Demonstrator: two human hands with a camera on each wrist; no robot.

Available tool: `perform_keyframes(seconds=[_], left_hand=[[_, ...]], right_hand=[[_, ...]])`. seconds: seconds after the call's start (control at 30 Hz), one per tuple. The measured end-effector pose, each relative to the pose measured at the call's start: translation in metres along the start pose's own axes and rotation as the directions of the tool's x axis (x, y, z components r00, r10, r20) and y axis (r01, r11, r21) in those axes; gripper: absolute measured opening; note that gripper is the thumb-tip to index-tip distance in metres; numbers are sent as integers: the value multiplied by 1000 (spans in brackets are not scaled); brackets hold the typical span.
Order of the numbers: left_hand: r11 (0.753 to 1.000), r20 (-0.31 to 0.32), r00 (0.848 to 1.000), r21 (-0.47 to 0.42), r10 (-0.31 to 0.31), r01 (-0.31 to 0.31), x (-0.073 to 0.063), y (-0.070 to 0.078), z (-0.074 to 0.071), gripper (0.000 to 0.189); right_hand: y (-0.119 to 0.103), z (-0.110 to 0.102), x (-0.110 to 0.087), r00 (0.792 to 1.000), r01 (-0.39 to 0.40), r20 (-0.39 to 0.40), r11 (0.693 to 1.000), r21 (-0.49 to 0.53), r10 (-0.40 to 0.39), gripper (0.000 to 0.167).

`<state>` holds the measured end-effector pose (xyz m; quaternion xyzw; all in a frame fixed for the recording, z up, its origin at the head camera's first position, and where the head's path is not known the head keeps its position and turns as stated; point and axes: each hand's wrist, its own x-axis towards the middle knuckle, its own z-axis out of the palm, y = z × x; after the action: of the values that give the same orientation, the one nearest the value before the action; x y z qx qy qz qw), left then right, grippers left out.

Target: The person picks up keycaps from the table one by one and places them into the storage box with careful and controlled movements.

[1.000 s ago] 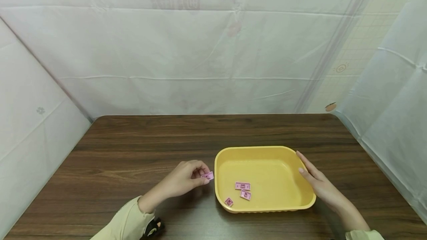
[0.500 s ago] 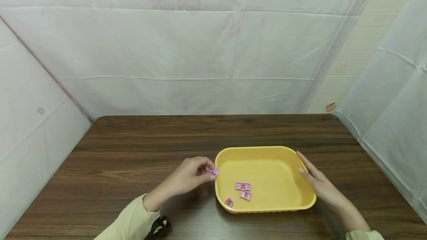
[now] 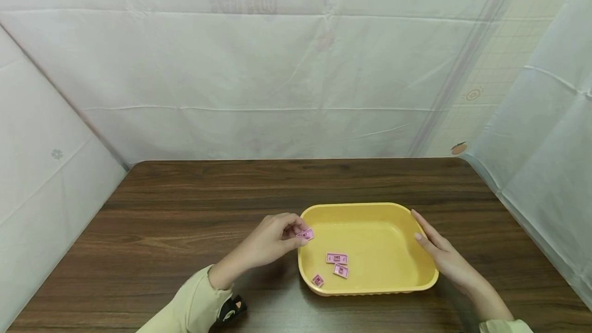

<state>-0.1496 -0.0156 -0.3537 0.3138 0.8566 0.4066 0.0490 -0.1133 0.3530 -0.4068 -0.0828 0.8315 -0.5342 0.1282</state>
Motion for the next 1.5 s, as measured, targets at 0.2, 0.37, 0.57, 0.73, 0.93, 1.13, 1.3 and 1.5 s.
perform_keyframes(seconds=[0.2,0.37,0.57,0.73,0.93,1.13,1.3,1.5], left_hand=[[1000,-6,1000,1,0,0,3,3,2,12],[1000,-6,1000,5,-4,4,6,5,5,11],[1000,5,1000,-1,-1,1,10,7,10,11],[1000,6,1000,-5,1,-1,14,8,13,12],[1000,-5,1000,-9,7,-8,18,9,17,14],[1000,-11,1000,-21,0,0,21,12,19,15],[1000,-13,1000,-17,-2,2,23,15,22,16],[1000,-8,1000,8,-3,3,26,18,26,16]], right_hand=[[-1,0,0,1000,-4,5,1000,1,4,55],[-1,0,0,1000,-5,7,1000,1,5,55],[1,0,0,1000,12,0,1000,5,-12,55],[1,0,0,1000,6,-1,1000,7,-6,55],[0,1,1,1000,7,1,1000,10,-7,55],[0,1,0,1000,13,-3,1000,3,-13,55],[0,1,-1,1000,12,2,1000,6,-12,55],[0,1,-1,1000,13,2,1000,9,-13,55]])
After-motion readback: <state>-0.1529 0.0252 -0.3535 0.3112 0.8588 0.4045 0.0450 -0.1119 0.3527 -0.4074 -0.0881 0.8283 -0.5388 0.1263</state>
